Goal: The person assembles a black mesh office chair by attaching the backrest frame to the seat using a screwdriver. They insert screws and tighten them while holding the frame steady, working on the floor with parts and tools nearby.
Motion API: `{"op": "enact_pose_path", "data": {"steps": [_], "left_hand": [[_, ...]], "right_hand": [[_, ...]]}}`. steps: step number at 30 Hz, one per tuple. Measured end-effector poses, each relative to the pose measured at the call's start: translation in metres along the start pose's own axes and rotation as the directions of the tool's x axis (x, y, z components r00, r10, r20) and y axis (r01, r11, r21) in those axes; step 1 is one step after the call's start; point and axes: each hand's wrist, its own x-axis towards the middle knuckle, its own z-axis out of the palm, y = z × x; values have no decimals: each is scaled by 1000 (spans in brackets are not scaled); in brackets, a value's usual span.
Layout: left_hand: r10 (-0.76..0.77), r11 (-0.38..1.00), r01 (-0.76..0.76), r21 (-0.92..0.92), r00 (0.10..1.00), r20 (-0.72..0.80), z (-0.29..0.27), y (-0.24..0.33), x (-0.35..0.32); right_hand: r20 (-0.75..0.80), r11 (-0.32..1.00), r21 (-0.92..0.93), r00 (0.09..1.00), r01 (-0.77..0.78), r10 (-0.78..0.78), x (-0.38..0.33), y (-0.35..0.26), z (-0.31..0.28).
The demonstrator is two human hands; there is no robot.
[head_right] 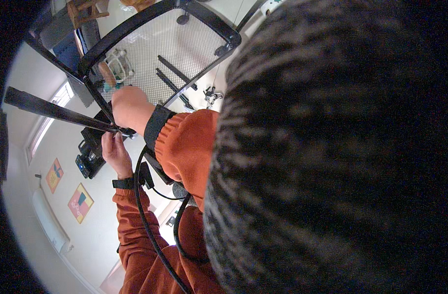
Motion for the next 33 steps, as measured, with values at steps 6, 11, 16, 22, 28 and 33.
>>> {"op": "enact_pose_path", "data": {"steps": [6, 11, 16, 22, 28, 33], "left_hand": [[12, 1000, -12, 3, 1000, -20, 0, -1, -1], [22, 1000, -22, -13, 1000, -22, 2, -6, -1], [35, 999, -34, 18, 999, -30, 1, -9, -2], [36, 998, -36, 56, 999, -3, 0, -4, 0], [13, 999, -12, 42, 1000, -6, 0, -4, 0], [25, 999, -25, 29, 1000, -14, -1, -6, -1]], "right_hand": [[8, 998, 27, 998, 60, -60, 2, 2, 2], [-16, 983, 177, 999, 43, -40, 0, 6, 5], [80, 962, 271, 997, -40, 19, 4, 10, 9], [208, 906, 403, 977, -130, 48, 10, 18, 8], [404, 826, 515, 915, -228, 1, 8, 22, 0], [301, 832, 545, 950, -104, -79, 5, 24, 5]]}}
